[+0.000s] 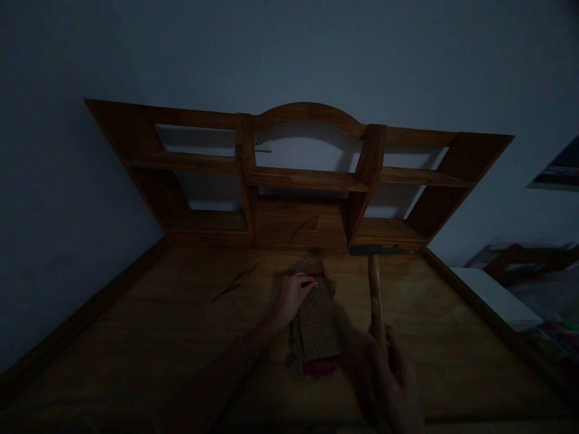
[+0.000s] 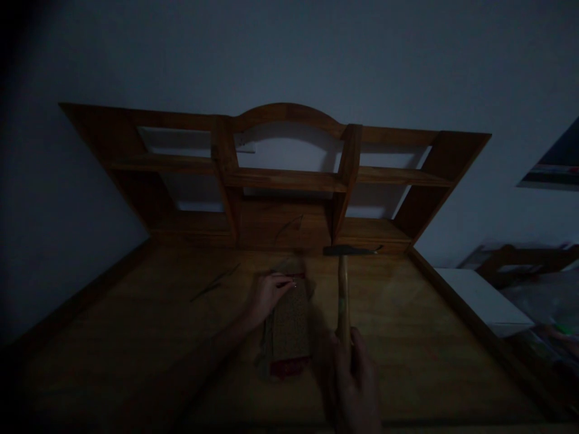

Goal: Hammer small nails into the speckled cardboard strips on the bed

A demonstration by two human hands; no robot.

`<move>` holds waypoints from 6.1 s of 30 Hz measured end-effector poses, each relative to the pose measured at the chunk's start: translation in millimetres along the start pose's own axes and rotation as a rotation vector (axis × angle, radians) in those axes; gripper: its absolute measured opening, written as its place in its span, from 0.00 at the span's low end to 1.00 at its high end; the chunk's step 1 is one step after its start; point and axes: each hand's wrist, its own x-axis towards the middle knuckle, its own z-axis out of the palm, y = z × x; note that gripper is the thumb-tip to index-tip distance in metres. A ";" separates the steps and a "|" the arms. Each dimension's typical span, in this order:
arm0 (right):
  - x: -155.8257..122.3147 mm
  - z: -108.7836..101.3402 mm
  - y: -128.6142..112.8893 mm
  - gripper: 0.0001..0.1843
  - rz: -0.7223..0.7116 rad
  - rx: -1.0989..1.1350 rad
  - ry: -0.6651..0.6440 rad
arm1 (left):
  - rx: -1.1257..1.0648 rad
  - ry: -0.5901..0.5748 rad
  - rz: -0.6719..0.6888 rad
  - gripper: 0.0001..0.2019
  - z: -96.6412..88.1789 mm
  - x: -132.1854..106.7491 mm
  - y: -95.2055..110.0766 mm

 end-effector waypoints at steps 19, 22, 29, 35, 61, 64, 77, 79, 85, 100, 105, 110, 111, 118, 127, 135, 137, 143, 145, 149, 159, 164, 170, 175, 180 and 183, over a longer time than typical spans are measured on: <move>-4.1 5.5 -6.2 0.20 -0.129 -0.318 -0.328 | -0.031 0.025 0.014 0.06 2.9 0.3 -7.5; -4.6 3.3 -9.6 0.19 -0.122 -0.365 -0.334 | -0.020 0.015 0.021 0.06 1.9 0.2 -6.7; -6.0 7.1 0.0 0.19 -0.157 -0.385 -0.339 | -0.042 0.020 0.029 0.08 1.5 -1.0 -4.2; -6.2 6.9 -5.0 0.22 -0.136 -0.326 -0.332 | 0.011 0.021 -0.004 0.06 2.6 0.0 -5.3; -6.5 10.4 -1.4 0.19 -0.147 -0.373 -0.353 | -0.022 0.013 0.019 0.07 2.8 -1.6 -4.4; -5.8 9.8 -4.9 0.17 -0.150 -0.339 -0.372 | -0.023 0.027 0.024 0.07 3.1 -1.7 -5.0; -6.5 9.1 -2.3 0.17 -0.134 -0.388 -0.377 | 0.000 0.024 0.029 0.07 4.2 -1.4 -4.5; -6.1 9.3 -2.3 0.16 -0.149 -0.417 -0.377 | 0.008 0.014 0.027 0.07 3.8 -1.1 -3.4; -5.1 9.6 -1.3 0.16 -0.162 -0.381 -0.391 | 0.007 0.023 0.013 0.06 2.1 -1.2 0.9; -2.9 6.3 -9.0 0.22 -0.086 -0.324 -0.279 | -0.017 0.066 0.014 0.06 6.0 -2.6 -5.0; -1.8 2.3 -10.7 0.24 -0.075 -0.319 -0.256 | -0.049 0.074 -0.010 0.06 0.4 -1.6 -0.1; -3.5 0.1 -17.4 0.24 -0.054 -0.287 -0.273 | -0.079 0.113 -0.031 0.10 -10.6 2.2 -0.4; -3.7 -0.2 -18.1 0.24 -0.051 -0.281 -0.266 | -0.097 0.115 -0.037 0.11 -12.1 3.5 -2.3; -4.2 -3.7 -19.2 0.21 -0.068 -0.246 -0.296 | -0.161 0.025 0.012 0.14 -6.1 17.5 -18.3; -4.2 2.3 -21.3 0.22 -0.044 -0.248 -0.196 | -0.164 -0.075 0.008 0.11 6.6 25.7 -23.7; -0.5 -1.9 -25.9 0.22 -0.073 -0.239 -0.319 | -0.142 -0.036 0.071 0.04 1.7 24.1 -29.8; 0.6 0.7 -24.1 0.22 -0.065 -0.224 -0.324 | -0.112 -0.026 0.090 0.04 0.5 23.4 -29.0; 3.5 10.1 -16.8 0.20 -0.068 -0.218 -0.298 | -0.018 -0.048 0.102 0.04 0.9 22.2 -20.3; 4.0 10.7 -19.0 0.20 -0.085 -0.210 -0.289 | -0.005 -0.045 0.116 0.04 1.3 22.1 -18.9; 2.8 9.2 -30.3 0.20 -0.083 -0.172 -0.326 | -0.002 -0.034 0.112 0.04 0.5 21.8 -19.9; 1.2 8.4 -20.2 0.21 -0.084 -0.204 -0.326 | -0.078 -0.004 0.083 0.03 0.2 20.7 -26.1; 1.7 6.4 -12.7 0.19 -0.086 -0.202 -0.327 | -0.104 -0.023 0.091 0.04 1.3 21.4 -33.7; 0.2 5.1 -14.1 0.19 -0.088 -0.211 -0.324 | -0.055 -0.016 0.104 0.05 0.2 19.5 -29.1; -3.0 2.4 -26.0 0.22 -0.096 -0.168 -0.320 | -0.013 -0.037 0.139 0.06 -2.1 18.1 -19.4; -2.6 0.8 -29.8 0.21 -0.097 -0.189 -0.336 | 0.000 -0.043 0.156 0.07 0.1 18.2 -22.1; 0.1 2.1 -18.3 0.19 -0.112 -0.172 -0.342 | 0.007 -0.043 0.172 0.08 1.3 18.3 -24.9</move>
